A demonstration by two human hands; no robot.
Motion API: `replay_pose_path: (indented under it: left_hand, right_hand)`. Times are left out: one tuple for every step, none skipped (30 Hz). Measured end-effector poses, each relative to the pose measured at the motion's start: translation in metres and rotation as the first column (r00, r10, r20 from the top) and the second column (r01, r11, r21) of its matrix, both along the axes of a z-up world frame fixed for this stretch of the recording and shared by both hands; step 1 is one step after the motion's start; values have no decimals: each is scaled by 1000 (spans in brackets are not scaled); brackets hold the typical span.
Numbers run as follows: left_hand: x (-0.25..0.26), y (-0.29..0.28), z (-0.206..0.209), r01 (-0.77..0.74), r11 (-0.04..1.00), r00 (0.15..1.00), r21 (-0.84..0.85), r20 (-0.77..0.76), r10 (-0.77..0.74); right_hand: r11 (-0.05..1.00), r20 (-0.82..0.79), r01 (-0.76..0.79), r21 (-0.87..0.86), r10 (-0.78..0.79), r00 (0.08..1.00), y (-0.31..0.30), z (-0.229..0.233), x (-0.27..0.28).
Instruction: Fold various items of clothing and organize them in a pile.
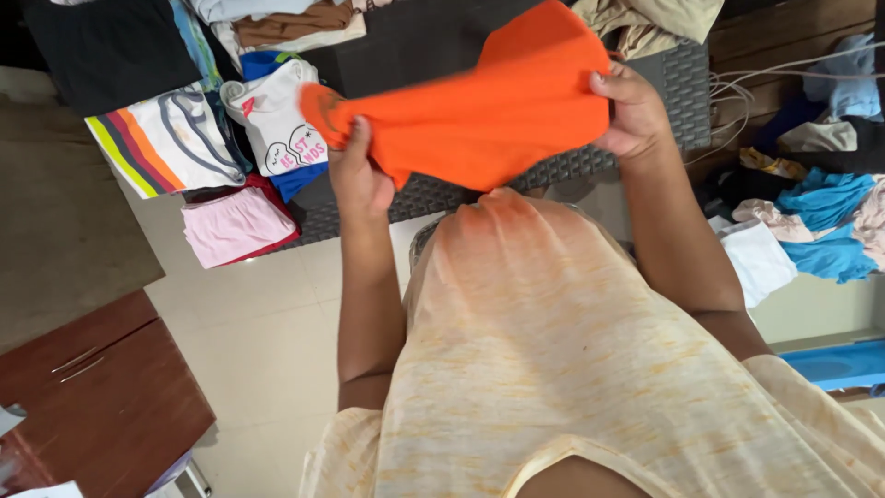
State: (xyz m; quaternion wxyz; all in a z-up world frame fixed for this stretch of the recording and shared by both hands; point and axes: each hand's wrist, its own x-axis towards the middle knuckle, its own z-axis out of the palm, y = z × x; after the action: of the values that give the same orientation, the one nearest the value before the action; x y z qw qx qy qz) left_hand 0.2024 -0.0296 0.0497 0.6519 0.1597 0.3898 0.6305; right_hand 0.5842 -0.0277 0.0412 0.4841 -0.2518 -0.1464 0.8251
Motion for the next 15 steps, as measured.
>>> replay_pose_path:
  left_hand:
    - [3, 2, 11, -46, 999, 992, -2, 117, 45]
    - [7, 5, 21, -91, 996, 968, -9, 233, 90]
    - [3, 4, 15, -91, 996, 969, -7, 232, 90]
    - [-1, 3, 9, -75, 997, 982, 2, 174, 74]
    - [-5, 2, 3, -59, 998, 992, 7, 116, 58]
    - [-9, 4, -4, -59, 998, 992, 7, 117, 58]
    - [-14, 5, -10, -52, 995, 989, -91, -141, 39]
    - [-19, 5, -16, -70, 980, 922, -186, -386, -7]
    - [-16, 5, -1, -70, 980, 922, -186, -387, -7]
    - [-12, 5, 15, 132, 934, 517, -331, -781, -350]
    - [-8, 6, 31, 200, 816, -116, -542, -840, -530]
    - [4, 3, 36, 201, 816, -116, -542, -840, -529]
    - [17, -1, 42, 155, 900, -197, -408, -905, -377]
    - [30, -4, 47, 123, 958, -284, -258, -934, -216]
    - [41, 0, 54, 126, 958, -284, -258, -935, -214]
  right_hand:
    - [1000, 11, -21, -11, 21, 1000, 1, -3, 0]
    - [999, 21, -42, -22, 42, 999, 2, -6, -1]
    - [999, 20, -42, -20, 42, 999, 2, -1, -4]
    - [1000, 126, -5, -21, 7, 992, 3, 4, -7]
    - [999, 231, 33, -20, -28, 973, 3, 10, -10]
    - [999, 232, 34, -20, -28, 972, 5, 19, -13]
    - [992, 230, 96, 76, -111, 967, 5, 28, -17]
    - [973, 220, 155, 172, -192, 956, 5, 36, -21]
    - [973, 220, 156, 172, -192, 957, 5, 29, -23]
    - [961, 308, 121, 249, -197, 931, 6, 23, -24]
    - [943, 392, 79, 323, -210, 896, 6, 17, -26]
    - [943, 393, 80, 323, -211, 895, 8, 34, -37]
    - [885, 854, -333, 325, -124, 506, 9, 52, -48]
    - [763, 982, -643, 72, -167, -88, 10, 70, -59]
    - [765, 982, -640, 73, -168, -89, 9, 77, -70]
